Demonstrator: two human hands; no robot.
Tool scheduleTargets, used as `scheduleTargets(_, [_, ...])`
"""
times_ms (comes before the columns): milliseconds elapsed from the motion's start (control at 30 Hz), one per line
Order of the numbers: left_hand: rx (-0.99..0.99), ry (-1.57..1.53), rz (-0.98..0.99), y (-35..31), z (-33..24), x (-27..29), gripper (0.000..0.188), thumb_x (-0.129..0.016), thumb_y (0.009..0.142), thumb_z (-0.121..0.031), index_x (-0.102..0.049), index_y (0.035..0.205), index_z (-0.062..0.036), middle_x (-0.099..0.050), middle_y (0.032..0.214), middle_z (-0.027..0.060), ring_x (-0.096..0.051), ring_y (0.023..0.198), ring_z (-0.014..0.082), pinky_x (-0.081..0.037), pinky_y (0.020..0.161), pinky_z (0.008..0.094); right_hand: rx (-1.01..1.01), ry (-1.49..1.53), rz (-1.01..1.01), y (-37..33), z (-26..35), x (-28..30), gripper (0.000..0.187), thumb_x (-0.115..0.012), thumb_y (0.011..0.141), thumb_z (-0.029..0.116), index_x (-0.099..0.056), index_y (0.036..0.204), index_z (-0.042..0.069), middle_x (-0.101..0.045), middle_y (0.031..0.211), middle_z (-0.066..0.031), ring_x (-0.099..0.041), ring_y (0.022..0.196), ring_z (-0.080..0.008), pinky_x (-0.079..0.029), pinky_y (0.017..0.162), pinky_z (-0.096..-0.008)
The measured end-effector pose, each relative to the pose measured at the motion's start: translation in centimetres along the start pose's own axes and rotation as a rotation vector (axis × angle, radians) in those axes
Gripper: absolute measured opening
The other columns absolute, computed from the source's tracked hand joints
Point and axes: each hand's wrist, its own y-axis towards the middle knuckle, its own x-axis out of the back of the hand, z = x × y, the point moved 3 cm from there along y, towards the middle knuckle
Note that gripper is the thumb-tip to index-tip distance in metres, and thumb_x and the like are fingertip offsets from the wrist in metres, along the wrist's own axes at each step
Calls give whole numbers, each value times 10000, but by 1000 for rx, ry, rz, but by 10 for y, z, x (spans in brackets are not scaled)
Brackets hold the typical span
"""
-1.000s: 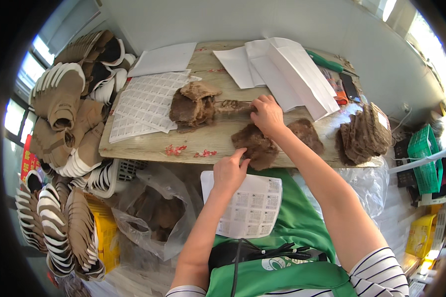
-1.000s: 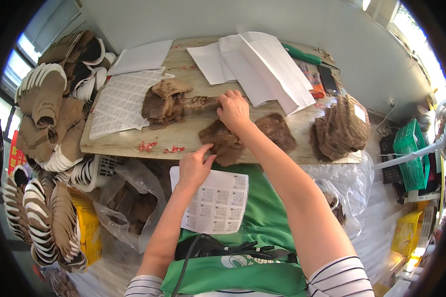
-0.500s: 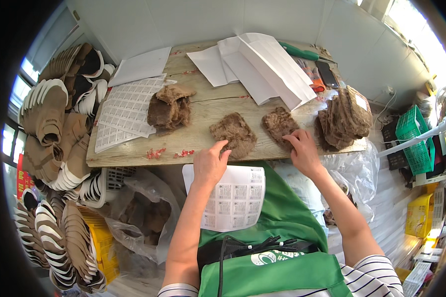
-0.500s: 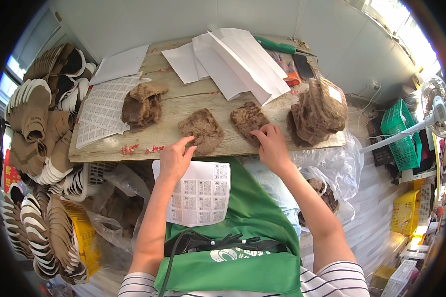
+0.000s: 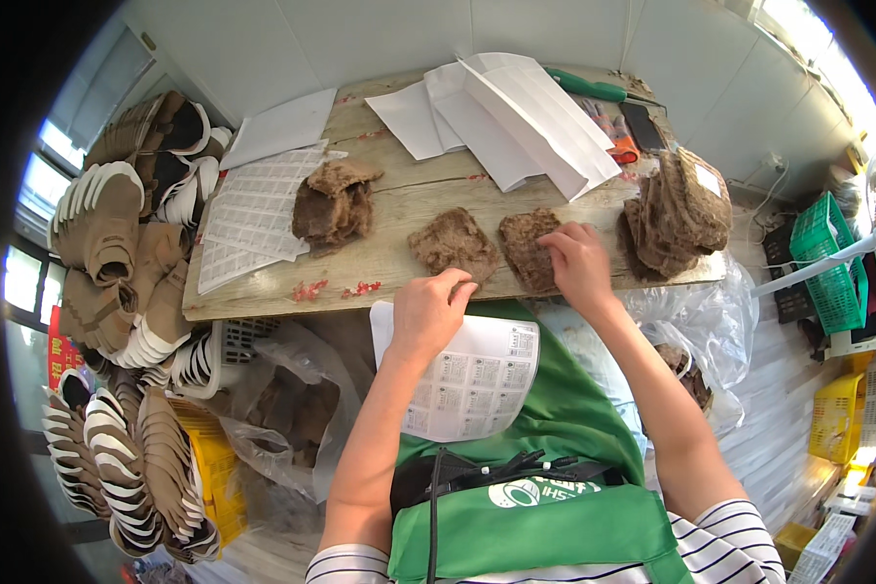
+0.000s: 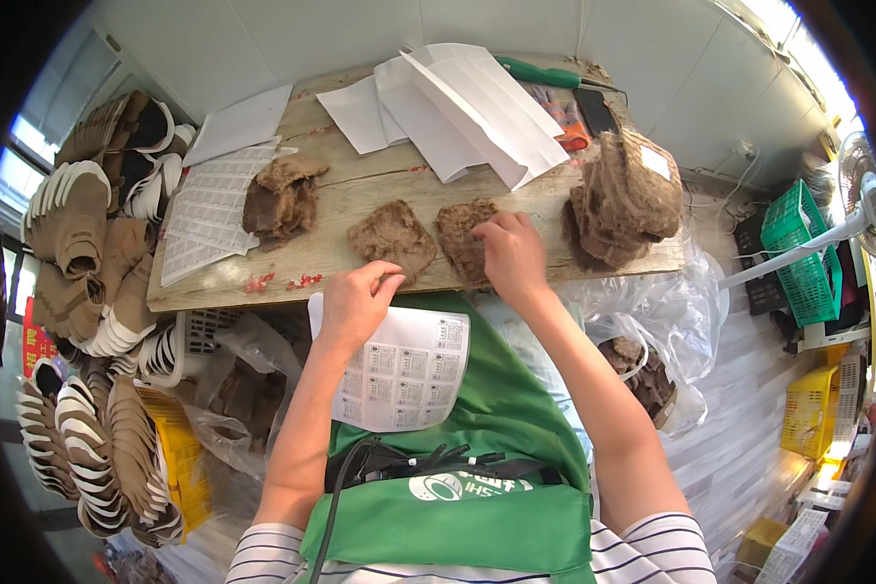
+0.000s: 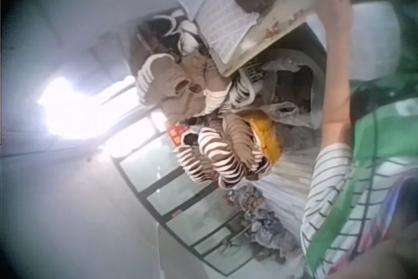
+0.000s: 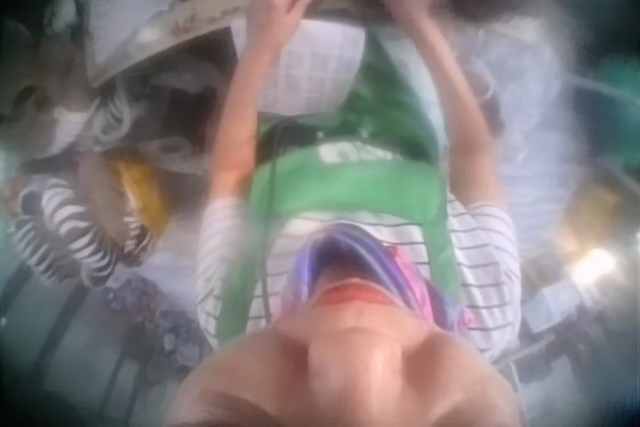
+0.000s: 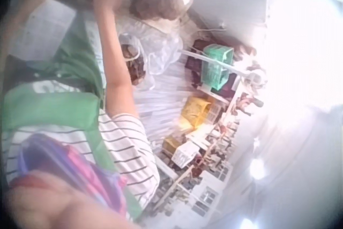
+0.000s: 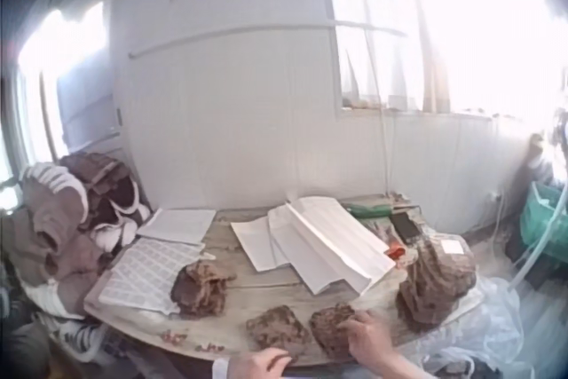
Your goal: The person repeatedly peels small labels from a sheet and sticks them onto individual brown fabric samples arranged on a table. The person handles the label sheet and fabric pieces one at a time, placing each labeled sample back on the table.
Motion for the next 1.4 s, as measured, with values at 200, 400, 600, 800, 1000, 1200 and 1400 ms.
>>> scheduleTargets(200, [-18,6,-7,0,1,-5,145,-734,867,-210,-737,934,-81,-679,692,161,-665,666,356,-504,605,445,42,-78,94,16,-13,-33,312,-619,804,-18,-701,1079,103,-628,995,-101,-633,930,-336,-528,754,-452])
scheduleTargets(400, [10,13,27,-2,2,-4,146,-733,868,-216,-739,928,-83,-681,696,160,-666,670,361,-507,608,444,-56,-86,196,27,-14,-31,584,-679,795,-24,-547,1339,143,-581,1180,-113,-648,914,-357,-529,769,-461])
scheduleTargets(600, [-20,27,-4,-2,-7,4,147,-731,870,-219,-738,925,-82,-686,701,154,-670,674,354,-507,608,434,-108,119,158,26,-11,-6,538,-721,812,30,-578,1326,99,-626,1106,-118,-663,920,-344,-543,797,-422])
scheduleTargets(800, [76,32,16,2,-10,22,130,-721,882,-208,-740,914,-82,-683,687,135,-662,642,336,-500,593,419,-178,577,554,-27,72,36,447,-776,789,60,-653,1217,13,-676,1090,-121,-667,1015,-245,-517,947,-349])
scheduleTargets(1000, [-426,177,-160,-1,-25,4,134,-707,891,-212,-727,883,-80,-627,618,110,-613,566,302,-463,530,396,-336,591,515,-60,66,23,306,-740,815,-1,-689,1117,-4,-696,967,-100,-651,897,-171,-521,816,-315])
scheduleTargets(1200, [-254,163,0,-24,-33,-27,133,-660,932,-207,-692,991,-92,-633,604,140,-642,583,354,-487,531,455,-271,562,371,-64,69,28,238,-738,810,18,-729,1047,34,-679,898,-92,-651,790,-245,-536,736,-343])
scheduleTargets(1400, [-261,220,18,-18,-38,-34,271,-665,931,-199,-652,1172,-76,-631,594,155,-641,553,346,-494,518,448,40,253,156,-63,82,34,165,-758,752,67,-728,914,80,-655,856,-75,-652,832,-297,-537,698,-412])
